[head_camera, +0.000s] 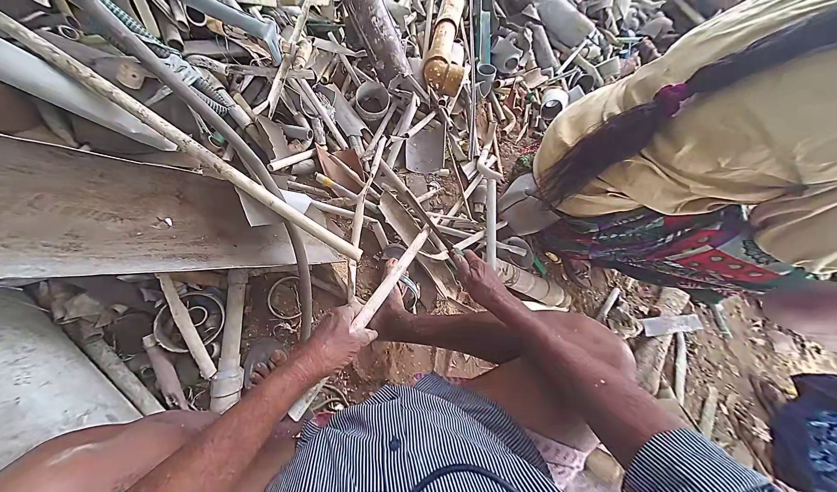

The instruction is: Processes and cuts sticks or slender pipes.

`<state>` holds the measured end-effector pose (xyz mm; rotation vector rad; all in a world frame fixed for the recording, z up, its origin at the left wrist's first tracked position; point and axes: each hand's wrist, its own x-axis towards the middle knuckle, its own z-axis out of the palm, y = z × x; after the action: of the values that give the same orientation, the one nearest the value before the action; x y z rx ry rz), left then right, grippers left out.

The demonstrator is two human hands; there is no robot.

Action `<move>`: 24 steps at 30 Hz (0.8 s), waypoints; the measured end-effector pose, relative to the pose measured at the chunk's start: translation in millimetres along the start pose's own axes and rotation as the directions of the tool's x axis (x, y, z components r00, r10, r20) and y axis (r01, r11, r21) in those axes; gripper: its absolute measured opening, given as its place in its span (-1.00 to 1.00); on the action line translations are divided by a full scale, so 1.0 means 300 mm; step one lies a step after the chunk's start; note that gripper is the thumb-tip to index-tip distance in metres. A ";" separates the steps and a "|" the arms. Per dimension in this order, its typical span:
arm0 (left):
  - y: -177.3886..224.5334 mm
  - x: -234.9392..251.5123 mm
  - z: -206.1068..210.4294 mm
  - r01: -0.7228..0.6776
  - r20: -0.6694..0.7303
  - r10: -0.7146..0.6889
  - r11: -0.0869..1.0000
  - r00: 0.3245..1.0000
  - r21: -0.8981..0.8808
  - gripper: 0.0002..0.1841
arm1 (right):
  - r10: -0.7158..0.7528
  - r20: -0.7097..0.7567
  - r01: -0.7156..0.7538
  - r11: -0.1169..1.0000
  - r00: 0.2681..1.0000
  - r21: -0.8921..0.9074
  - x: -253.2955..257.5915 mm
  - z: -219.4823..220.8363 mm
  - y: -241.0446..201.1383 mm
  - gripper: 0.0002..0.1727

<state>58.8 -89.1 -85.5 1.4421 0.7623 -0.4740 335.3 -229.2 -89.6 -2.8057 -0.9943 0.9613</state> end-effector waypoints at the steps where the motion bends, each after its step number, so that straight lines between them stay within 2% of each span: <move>1: 0.000 0.000 0.005 -0.004 -0.008 0.004 1.000 1.000 0.005 -0.65 | 0.050 -0.025 -0.050 0.999 0.998 0.006 0.035 -0.022 0.016 -0.43; 3: -0.003 0.000 0.004 -0.018 -0.037 0.017 0.999 0.999 -0.029 -0.68 | 0.019 -0.017 -0.018 1.000 1.000 0.013 0.019 -0.018 -0.014 -0.43; 5: -0.013 0.007 0.005 -0.023 -0.064 0.018 0.997 0.998 -0.068 -0.70 | -0.118 0.078 0.119 0.993 0.990 -0.008 -0.093 0.042 -0.085 -0.43; 7: -0.013 0.013 -0.001 -0.014 -0.065 0.012 0.999 0.998 -0.034 -0.70 | -0.273 0.193 0.275 0.961 0.943 0.016 -0.223 0.116 -0.152 -0.44; 10: 0.007 0.010 -0.007 0.001 -0.071 0.005 0.997 0.997 0.079 -0.69 | -0.447 0.186 0.448 0.893 0.875 0.039 -0.313 0.174 -0.170 -0.41; 12: 0.016 0.005 -0.007 -0.008 -0.057 0.012 0.998 0.998 0.063 -0.71 | -0.383 0.145 0.386 0.922 0.912 0.010 -0.258 0.131 -0.131 -0.40; 14: 0.013 0.007 -0.002 -0.009 -0.027 0.009 1.000 1.000 0.008 -0.67 | -0.190 0.057 0.189 0.982 0.980 0.022 -0.131 0.060 -0.059 -0.41; 16: 0.004 0.012 0.006 -0.003 -0.003 0.003 0.999 1.000 -0.041 -0.67 | -0.020 -0.041 0.023 0.998 0.999 0.064 -0.010 0.002 0.011 -0.44; 17: 0.003 0.012 0.007 -0.005 0.004 0.005 0.997 1.000 -0.072 -0.68 | 0.019 -0.063 -0.013 0.996 0.998 0.087 0.014 -0.011 0.019 -0.44; 19: 0.004 0.006 0.004 -0.019 -0.001 0.019 0.989 1.000 -0.145 -0.72 | -0.043 -0.061 0.049 0.994 0.997 0.097 -0.024 0.019 -0.008 -0.44; 21: 0.003 0.008 -0.002 -0.028 -0.007 0.028 0.982 1.000 -0.188 -0.78 | -0.194 0.012 0.192 0.978 0.981 0.079 -0.144 0.094 -0.073 -0.42; 24: 0.001 0.015 -0.011 -0.028 -0.021 0.027 0.998 0.999 -0.047 -0.76 | -0.412 0.106 0.403 0.910 0.905 0.096 -0.308 0.206 -0.139 -0.39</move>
<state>61.7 -85.1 -88.4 1.4132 0.7639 -0.4182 221.0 -260.5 -80.5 -2.3555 -1.4538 1.0906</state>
